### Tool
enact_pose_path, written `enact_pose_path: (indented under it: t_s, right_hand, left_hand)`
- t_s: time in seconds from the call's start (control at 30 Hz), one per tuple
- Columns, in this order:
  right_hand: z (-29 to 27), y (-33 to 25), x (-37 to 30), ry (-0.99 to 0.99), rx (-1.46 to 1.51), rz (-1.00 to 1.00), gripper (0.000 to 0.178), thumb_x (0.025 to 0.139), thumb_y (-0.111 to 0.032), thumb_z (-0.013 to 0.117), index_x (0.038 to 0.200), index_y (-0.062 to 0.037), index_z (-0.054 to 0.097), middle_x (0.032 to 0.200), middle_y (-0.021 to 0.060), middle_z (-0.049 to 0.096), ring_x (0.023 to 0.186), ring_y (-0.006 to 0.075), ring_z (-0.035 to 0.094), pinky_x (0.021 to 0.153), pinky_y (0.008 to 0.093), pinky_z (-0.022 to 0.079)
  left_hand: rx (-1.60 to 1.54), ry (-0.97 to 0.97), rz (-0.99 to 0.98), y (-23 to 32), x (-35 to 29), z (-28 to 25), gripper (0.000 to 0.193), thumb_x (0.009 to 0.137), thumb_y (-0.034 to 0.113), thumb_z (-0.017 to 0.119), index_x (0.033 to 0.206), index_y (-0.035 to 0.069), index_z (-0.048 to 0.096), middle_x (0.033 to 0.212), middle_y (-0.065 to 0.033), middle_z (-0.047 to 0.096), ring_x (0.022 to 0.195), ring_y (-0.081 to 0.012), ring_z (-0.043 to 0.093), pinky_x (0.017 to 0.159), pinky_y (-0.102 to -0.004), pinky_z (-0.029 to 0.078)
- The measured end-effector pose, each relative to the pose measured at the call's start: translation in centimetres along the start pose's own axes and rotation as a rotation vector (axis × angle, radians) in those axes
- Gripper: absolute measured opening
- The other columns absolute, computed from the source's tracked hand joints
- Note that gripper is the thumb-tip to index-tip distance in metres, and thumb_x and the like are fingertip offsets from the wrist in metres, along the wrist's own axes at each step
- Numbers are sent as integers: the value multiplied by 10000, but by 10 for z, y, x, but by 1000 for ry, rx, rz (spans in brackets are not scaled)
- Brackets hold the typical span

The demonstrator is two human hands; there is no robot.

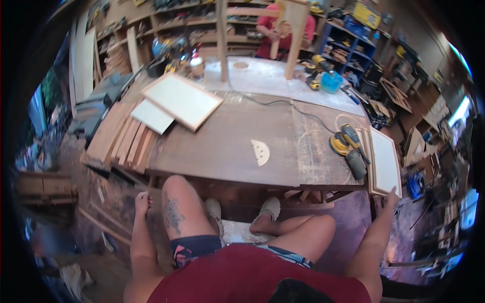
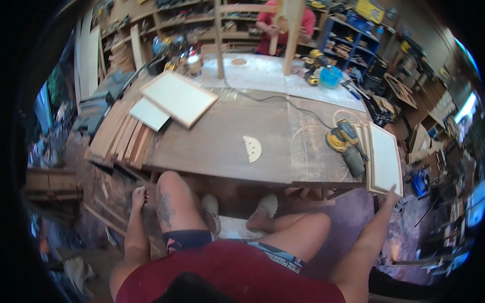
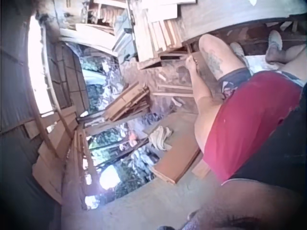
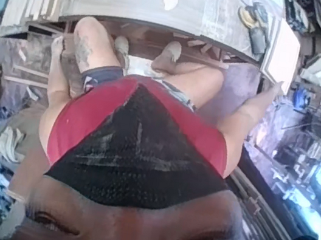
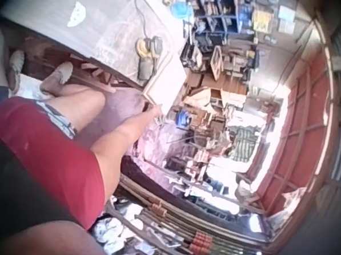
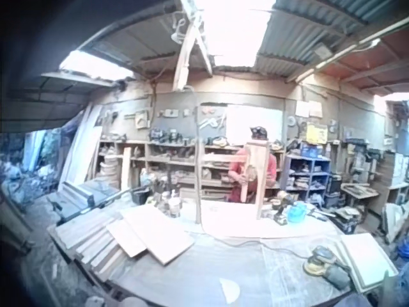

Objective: The person sands the edges of a wooden frame with sandpaper, then fits a wooden panel into the frame and presses it into place by hand.

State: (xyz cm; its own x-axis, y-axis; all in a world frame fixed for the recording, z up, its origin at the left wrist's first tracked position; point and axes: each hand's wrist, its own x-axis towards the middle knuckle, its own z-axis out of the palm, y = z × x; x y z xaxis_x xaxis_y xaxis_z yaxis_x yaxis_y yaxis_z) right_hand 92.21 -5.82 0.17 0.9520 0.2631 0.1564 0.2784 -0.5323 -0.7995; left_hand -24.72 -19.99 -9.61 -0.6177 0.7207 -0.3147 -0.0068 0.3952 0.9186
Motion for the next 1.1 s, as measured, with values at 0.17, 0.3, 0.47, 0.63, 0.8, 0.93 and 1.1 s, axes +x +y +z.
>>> enact_pose_path:
  t_s: [0.17, 0.3, 0.47, 0.63, 0.8, 0.93, 1.1]
  right_hand:
    - [-14, -41, -86, 69, -72, -340, 462, 972, -421, 611, 998, 37, 665, 1044, 204, 694, 1018, 373, 639, 933, 428, 478]
    - [33, -113, -249, -337, -145, -923, 288, 980, -239, 598, 1126, 6, 642, 1079, 190, 668, 1043, 321, 625, 946, 388, 463]
    - [97, -174, -511, -929, 43, -1001, 353, 911, -207, 641, 1210, -24, 608, 1042, 184, 633, 961, 323, 623, 858, 415, 493]
    - [130, -232, -677, -1320, 62, -1382, 531, 882, -256, 708, 1322, -20, 526, 1313, 240, 546, 1220, 416, 523, 1053, 467, 423]
    - [151, -247, -736, -1202, -151, -1725, 632, 912, -410, 660, 1421, -82, 479, 1504, 217, 410, 1437, 390, 346, 1199, 496, 274]
    - [151, -249, -736, -1233, -150, -1721, 682, 908, -413, 669, 1449, -66, 441, 1505, 238, 399, 1434, 397, 348, 1202, 500, 267]
    - [162, -260, -750, -1283, -94, -1588, 789, 907, -415, 678, 1507, -32, 337, 1523, 252, 374, 1440, 411, 333, 1206, 498, 259]
  left_hand:
    - [351, -187, -1, -138, 1, 4, 265, 961, 268, 642, 903, 14, 691, 746, -63, 671, 631, -165, 640, 574, -330, 516]
    - [31, -483, -100, -214, 1, 50, 246, 963, 231, 636, 1037, 8, 708, 822, -101, 712, 735, -205, 669, 694, -355, 546]
    - [610, -545, -80, -235, -36, 135, 244, 963, 230, 634, 1038, 9, 707, 826, -102, 713, 739, -205, 669, 699, -354, 546]
    - [733, -579, -92, -230, -41, 168, 243, 964, 228, 632, 1038, 10, 707, 829, -103, 713, 744, -204, 669, 704, -354, 545]
    - [773, -614, -101, -238, -24, 180, 242, 965, 227, 629, 1039, 11, 707, 833, -104, 714, 748, -204, 669, 708, -354, 545]
    - [779, -621, -141, -248, -18, 174, 241, 966, 226, 628, 1040, 11, 707, 836, -105, 715, 752, -204, 669, 712, -353, 545]
    - [772, -622, -167, -254, -18, 169, 240, 967, 225, 625, 1041, 12, 707, 839, -107, 716, 757, -203, 669, 717, -353, 544]
